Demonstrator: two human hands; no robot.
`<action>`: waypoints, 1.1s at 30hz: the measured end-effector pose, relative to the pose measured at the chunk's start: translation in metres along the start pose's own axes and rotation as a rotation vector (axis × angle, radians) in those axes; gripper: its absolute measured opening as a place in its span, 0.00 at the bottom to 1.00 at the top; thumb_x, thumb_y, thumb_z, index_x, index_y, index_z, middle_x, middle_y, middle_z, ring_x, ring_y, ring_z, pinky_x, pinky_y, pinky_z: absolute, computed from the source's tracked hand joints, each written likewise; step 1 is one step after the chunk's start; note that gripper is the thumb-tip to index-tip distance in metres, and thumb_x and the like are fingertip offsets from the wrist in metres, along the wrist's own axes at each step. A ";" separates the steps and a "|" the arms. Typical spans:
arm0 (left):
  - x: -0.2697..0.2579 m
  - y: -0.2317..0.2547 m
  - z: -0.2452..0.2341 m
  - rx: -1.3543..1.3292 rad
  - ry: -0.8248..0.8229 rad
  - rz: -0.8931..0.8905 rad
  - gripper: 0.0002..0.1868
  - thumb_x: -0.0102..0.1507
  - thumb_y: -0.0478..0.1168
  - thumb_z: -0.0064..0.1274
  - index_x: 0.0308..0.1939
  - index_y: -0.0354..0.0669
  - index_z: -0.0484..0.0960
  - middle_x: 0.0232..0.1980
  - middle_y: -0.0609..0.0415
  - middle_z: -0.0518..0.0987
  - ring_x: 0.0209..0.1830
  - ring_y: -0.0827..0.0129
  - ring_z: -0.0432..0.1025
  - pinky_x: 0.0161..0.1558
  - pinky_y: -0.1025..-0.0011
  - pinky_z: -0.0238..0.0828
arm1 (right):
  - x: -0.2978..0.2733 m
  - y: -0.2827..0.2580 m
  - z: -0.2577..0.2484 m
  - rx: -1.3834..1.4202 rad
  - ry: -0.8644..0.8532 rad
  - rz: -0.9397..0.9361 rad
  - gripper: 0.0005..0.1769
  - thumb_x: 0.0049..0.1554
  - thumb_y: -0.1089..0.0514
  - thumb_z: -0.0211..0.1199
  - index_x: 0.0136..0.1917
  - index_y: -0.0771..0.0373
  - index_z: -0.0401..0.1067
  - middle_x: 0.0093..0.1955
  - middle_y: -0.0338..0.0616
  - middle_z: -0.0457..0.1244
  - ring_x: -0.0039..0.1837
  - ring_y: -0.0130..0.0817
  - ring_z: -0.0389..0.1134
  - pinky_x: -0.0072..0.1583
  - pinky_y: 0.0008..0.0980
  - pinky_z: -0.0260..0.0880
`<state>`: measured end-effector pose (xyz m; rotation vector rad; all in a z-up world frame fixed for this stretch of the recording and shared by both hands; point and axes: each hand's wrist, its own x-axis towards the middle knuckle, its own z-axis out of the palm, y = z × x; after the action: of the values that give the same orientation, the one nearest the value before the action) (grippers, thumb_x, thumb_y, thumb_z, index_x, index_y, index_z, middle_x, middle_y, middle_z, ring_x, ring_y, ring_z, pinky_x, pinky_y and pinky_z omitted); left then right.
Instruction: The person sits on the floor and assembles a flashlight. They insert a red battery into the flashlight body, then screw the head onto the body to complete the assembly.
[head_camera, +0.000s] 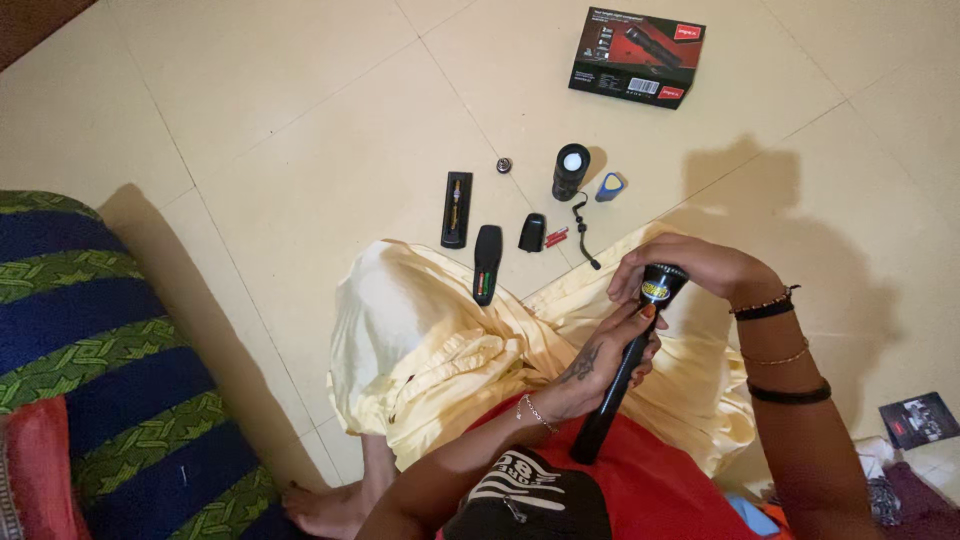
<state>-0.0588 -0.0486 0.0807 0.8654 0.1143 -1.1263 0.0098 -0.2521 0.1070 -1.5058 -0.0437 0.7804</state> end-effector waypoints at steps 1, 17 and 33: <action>0.000 0.000 -0.001 -0.008 0.004 -0.007 0.17 0.73 0.56 0.41 0.50 0.48 0.70 0.29 0.63 0.66 0.21 0.80 0.58 0.23 0.80 0.54 | 0.001 -0.002 0.001 -0.051 -0.019 -0.019 0.28 0.63 0.53 0.47 0.44 0.76 0.81 0.44 0.55 0.75 0.49 0.41 0.77 0.57 0.36 0.74; -0.003 -0.002 -0.007 -0.018 -0.004 0.005 0.19 0.73 0.56 0.41 0.54 0.46 0.71 0.31 0.63 0.66 0.24 0.80 0.59 0.26 0.81 0.57 | 0.013 0.013 0.003 0.136 -0.047 0.086 0.28 0.63 0.48 0.50 0.49 0.76 0.80 0.45 0.55 0.74 0.49 0.40 0.75 0.56 0.37 0.73; -0.004 0.001 -0.005 0.018 -0.003 -0.015 0.20 0.73 0.56 0.40 0.54 0.44 0.70 0.31 0.62 0.67 0.24 0.80 0.61 0.25 0.80 0.58 | 0.010 0.013 0.005 0.128 -0.026 0.087 0.28 0.64 0.49 0.48 0.49 0.77 0.80 0.45 0.56 0.74 0.50 0.41 0.75 0.56 0.37 0.72</action>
<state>-0.0583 -0.0416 0.0798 0.8797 0.1084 -1.1442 0.0093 -0.2451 0.0912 -1.3836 0.0518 0.8562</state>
